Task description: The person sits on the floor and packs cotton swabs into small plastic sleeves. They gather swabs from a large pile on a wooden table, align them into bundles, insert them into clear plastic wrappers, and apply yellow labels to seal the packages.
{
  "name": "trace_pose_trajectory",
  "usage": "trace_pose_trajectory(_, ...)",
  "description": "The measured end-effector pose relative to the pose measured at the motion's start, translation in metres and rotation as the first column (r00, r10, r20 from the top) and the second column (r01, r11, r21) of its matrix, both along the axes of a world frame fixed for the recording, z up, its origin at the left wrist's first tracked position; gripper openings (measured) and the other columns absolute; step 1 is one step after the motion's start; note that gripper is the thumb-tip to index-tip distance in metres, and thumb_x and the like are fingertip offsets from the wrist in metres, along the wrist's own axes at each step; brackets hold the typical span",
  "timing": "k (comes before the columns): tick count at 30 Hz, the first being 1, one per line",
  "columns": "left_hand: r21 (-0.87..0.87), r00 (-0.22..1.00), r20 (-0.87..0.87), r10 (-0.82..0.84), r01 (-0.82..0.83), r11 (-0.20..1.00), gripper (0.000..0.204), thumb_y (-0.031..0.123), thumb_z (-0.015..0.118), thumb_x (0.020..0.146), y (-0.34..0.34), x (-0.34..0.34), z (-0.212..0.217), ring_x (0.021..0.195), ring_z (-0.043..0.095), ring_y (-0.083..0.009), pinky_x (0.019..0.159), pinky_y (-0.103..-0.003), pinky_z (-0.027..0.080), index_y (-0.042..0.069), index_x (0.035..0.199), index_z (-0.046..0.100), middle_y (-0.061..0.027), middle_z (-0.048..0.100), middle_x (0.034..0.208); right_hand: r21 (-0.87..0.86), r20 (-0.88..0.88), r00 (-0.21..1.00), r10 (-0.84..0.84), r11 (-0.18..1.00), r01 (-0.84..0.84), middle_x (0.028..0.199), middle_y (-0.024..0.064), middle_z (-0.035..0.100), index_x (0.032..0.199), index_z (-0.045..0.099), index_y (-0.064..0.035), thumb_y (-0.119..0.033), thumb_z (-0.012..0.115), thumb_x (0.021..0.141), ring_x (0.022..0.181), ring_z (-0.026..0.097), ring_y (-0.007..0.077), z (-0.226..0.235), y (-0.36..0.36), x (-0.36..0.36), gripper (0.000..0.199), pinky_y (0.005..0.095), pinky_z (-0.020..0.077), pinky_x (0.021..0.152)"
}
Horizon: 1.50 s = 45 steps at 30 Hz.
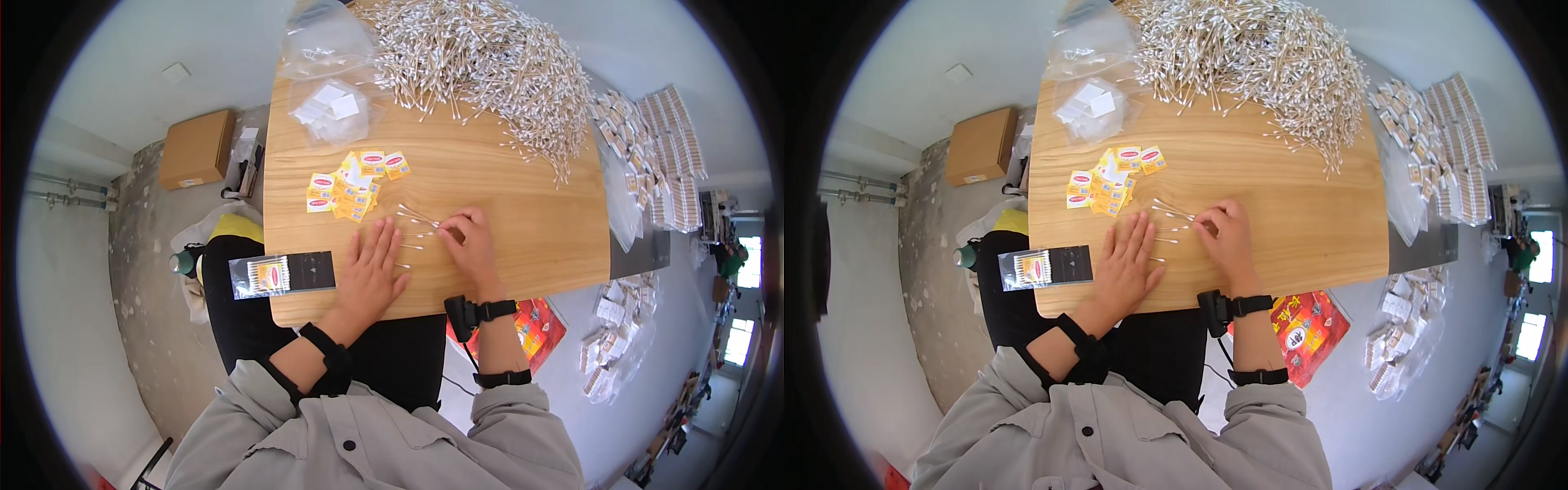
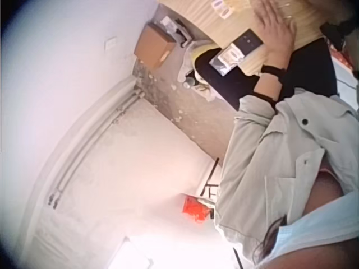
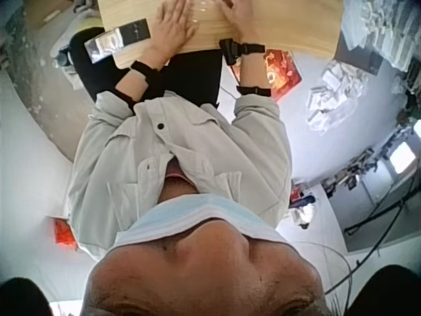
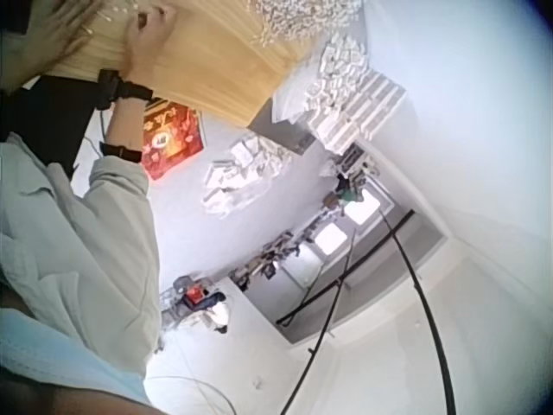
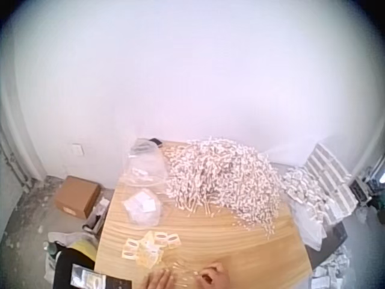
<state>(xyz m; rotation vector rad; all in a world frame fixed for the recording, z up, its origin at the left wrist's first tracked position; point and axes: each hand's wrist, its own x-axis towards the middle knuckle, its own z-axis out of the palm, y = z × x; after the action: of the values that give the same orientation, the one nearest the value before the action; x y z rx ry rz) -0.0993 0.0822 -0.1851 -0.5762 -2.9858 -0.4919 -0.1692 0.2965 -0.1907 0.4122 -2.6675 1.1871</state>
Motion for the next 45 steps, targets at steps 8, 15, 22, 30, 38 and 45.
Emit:
trace_pose_trajectory(8,0.023,0.998,0.007,-0.063,0.063,0.998,0.084,0.046,0.063,0.086,0.006,-0.009,0.001,0.148,0.020,-0.0309,0.119,-0.051,0.014,-0.002,0.147,0.033,-0.0177,0.024,0.158,-0.195,0.045,0.997,-0.060,0.978,0.068,0.090,0.0096,0.059,0.087,0.071,-0.0066,-0.011,0.076,0.075,0.086,0.059,0.0271,-0.004,-0.020,0.000,0.014,0.0372,0.0486,0.076)
trace_pose_trajectory(15,0.094,0.999,0.012,0.032,-0.033,0.995,0.101,0.051,0.073,0.075,0.005,-0.008,0.000,0.148,0.019,-0.0334,0.118,-0.053,0.015,-0.004,0.147,0.030,-0.0214,0.024,0.157,-0.078,0.134,0.991,0.018,0.997,-0.007,0.086,0.0096,0.059,0.088,0.070,-0.0063,-0.013,0.075,0.077,0.078,0.061,0.0264,0.006,-0.033,-0.010,0.014,0.0365,0.0504,0.069)
trace_pose_trajectory(22,0.027,0.999,0.047,-0.012,0.010,1.000,0.093,0.043,0.072,0.080,-0.009,0.015,0.008,0.148,0.020,-0.0340,0.117,-0.055,0.016,-0.003,0.149,0.028,-0.0203,0.023,0.158,-0.010,0.242,0.969,-0.049,0.999,0.053,0.083,0.0098,0.060,0.084,0.069,-0.0055,-0.013,0.073,0.079,0.077,0.062,0.0249,0.006,-0.030,-0.021,0.010,0.0364,0.0503,0.069)
trace_pose_trajectory(30,0.065,0.992,0.091,-0.084,0.078,0.995,0.090,0.045,0.069,0.082,0.007,0.015,0.014,0.147,0.022,-0.0313,0.117,-0.054,0.018,-0.002,0.148,0.030,-0.0187,0.025,0.157,0.041,0.273,0.962,-0.007,0.999,-0.004,0.082,0.0082,0.060,0.087,0.069,-0.0062,-0.016,0.069,0.084,0.077,0.061,0.0235,0.015,-0.031,-0.026,0.011,0.0355,0.0502,0.070)
trace_pose_trajectory(38,0.027,1.000,-0.006,0.001,0.000,1.000,0.098,0.053,0.072,0.073,0.022,-0.029,0.008,0.147,0.023,-0.0303,0.118,-0.054,0.016,-0.001,0.146,0.035,-0.0179,0.027,0.157,-0.201,0.192,0.979,-0.062,0.974,0.101,0.094,0.0119,0.060,0.094,0.071,-0.0056,-0.016,0.063,0.091,0.087,0.060,0.0259,-0.002,-0.025,-0.020,0.013,0.0337,0.0494,0.076)
trace_pose_trajectory(45,-0.051,0.995,-0.093,0.031,-0.036,0.998,0.094,0.056,0.070,0.076,-0.003,-0.097,-0.002,0.147,0.023,-0.0259,0.118,-0.054,0.014,0.003,0.147,0.037,-0.0111,0.030,0.157,-0.344,0.053,0.977,-0.206,0.915,0.212,0.098,0.0110,0.058,0.096,0.068,0.0009,-0.013,0.056,0.096,0.094,0.057,0.0238,-0.008,-0.032,-0.003,0.019,0.0327,0.0464,0.082)
